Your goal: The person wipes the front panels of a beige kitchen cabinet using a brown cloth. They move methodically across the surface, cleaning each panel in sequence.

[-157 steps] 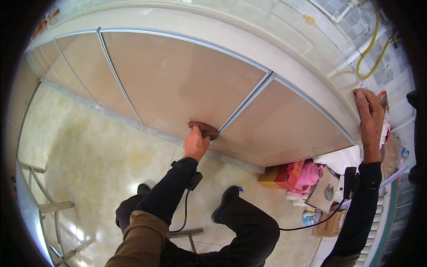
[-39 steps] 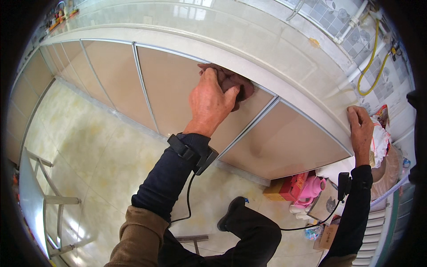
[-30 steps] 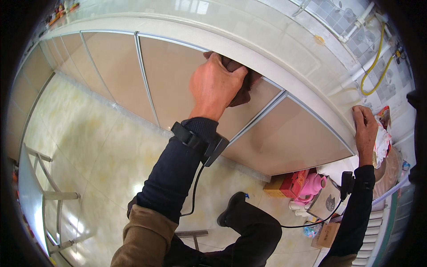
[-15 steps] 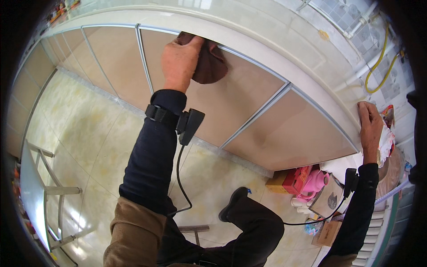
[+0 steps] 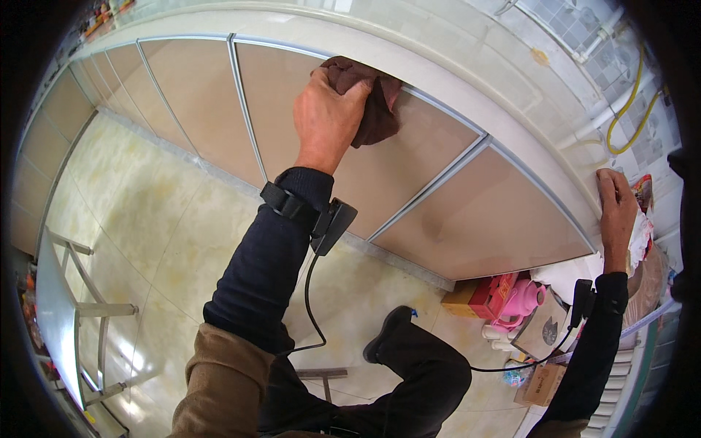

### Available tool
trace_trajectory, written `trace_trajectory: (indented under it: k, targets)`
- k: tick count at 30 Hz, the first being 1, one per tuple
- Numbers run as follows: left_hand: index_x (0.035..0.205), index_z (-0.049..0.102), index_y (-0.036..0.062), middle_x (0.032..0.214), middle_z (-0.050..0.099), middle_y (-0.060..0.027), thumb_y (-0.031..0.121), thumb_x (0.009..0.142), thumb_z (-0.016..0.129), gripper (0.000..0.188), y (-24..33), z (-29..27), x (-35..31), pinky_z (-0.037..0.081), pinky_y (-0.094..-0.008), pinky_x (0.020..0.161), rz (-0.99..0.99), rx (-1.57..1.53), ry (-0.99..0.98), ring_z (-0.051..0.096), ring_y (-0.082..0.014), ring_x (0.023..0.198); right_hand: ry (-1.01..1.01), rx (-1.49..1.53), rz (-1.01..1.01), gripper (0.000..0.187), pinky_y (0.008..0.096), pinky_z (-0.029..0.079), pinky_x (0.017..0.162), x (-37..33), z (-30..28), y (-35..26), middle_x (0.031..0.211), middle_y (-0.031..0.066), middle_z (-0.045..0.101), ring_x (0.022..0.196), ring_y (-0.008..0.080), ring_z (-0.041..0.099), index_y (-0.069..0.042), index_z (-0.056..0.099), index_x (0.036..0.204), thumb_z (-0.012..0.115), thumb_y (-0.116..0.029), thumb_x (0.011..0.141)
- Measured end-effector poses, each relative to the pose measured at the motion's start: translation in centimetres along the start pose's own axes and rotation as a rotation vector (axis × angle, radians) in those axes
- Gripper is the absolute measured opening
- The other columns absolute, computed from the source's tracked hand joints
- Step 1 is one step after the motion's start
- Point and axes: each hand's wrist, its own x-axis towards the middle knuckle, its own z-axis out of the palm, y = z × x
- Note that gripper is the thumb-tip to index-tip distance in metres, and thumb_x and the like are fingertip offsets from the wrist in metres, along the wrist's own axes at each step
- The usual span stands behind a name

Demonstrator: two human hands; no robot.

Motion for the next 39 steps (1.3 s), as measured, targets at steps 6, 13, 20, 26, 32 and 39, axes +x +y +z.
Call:
trace_trajectory:
  k: [6,13,20,26,32,39]
  targets:
    - [0.103,0.053,-0.0004,0.103,0.067,-0.0253,0.018,0.081,0.078,0.038,-5.8,0.6,-4.1,0.052,-0.0515,0.084,0.135,0.191,-0.052,0.063,-0.0482,0.099,-0.021,-0.071,-0.053,0.032,0.0286,0.048,0.09,0.2,-0.4,0.7,0.103,0.0079,0.073,0.096,0.0156,0.063,0.004,0.071,0.112,0.063,-0.026,0.101]
    - [0.112,0.046,0.0003,0.113,0.06,-0.0242,0.017,0.081,0.078,0.048,-15.3,1.2,-10.3,0.051,-0.0535,0.084,-0.028,0.293,-0.241,0.06,-0.0481,0.106,-0.058,-0.052,-0.019,0.032,0.029,0.045,0.098,0.5,-0.7,1.3,0.11,0.0096,0.073,0.103,0.0164,0.062,0.005,0.071,0.114,0.06,-0.023,0.102]
    - [0.111,0.042,0.0001,0.115,0.058,-0.0268,0.021,0.083,0.076,0.049,-21.5,2.3,-13.7,0.053,-0.0553,0.082,-0.219,0.397,-0.364,0.061,-0.0486,0.104,-0.06,-0.014,-0.02,0.03,0.0288,0.046,0.096,0.6,-0.7,1.9,0.108,0.01,0.072,0.101,0.016,0.063,0.005,0.071,0.112,0.061,-0.022,0.102]
    - [0.11,0.04,-0.0018,0.118,0.054,-0.0313,0.015,0.084,0.072,0.044,-22.9,2.8,-13.9,0.054,-0.0564,0.08,-0.179,0.388,-0.325,0.061,-0.0522,0.101,-0.015,-0.035,-0.089,0.024,0.0282,0.048,0.087,0.1,-0.3,0.9,0.1,0.0066,0.072,0.093,0.0148,0.063,0.003,0.07,0.107,0.063,-0.018,0.1]
    - [0.112,0.043,-0.0032,0.115,0.051,-0.0302,0.01,0.084,0.068,0.039,-14.5,0.4,-8.1,0.053,-0.0538,0.083,0.087,0.225,-0.099,0.06,-0.052,0.098,-0.014,-0.01,-0.024,0.024,0.0276,0.048,0.082,-0.1,-0.2,0.4,0.094,0.0063,0.07,0.087,0.0129,0.061,0.003,0.07,0.106,0.064,-0.02,0.1]
    - [0.117,0.044,-0.0048,0.11,0.05,-0.0257,0.013,0.088,0.063,0.039,-2.1,-0.8,-2.2,0.049,-0.0513,0.086,0.446,0.079,-0.008,0.056,-0.0445,0.097,-0.006,0.03,-0.052,0.024,0.0277,0.047,0.079,-0.1,0.0,0.2,0.094,0.0051,0.069,0.083,0.0117,0.059,0.003,0.07,0.106,0.064,-0.02,0.1]
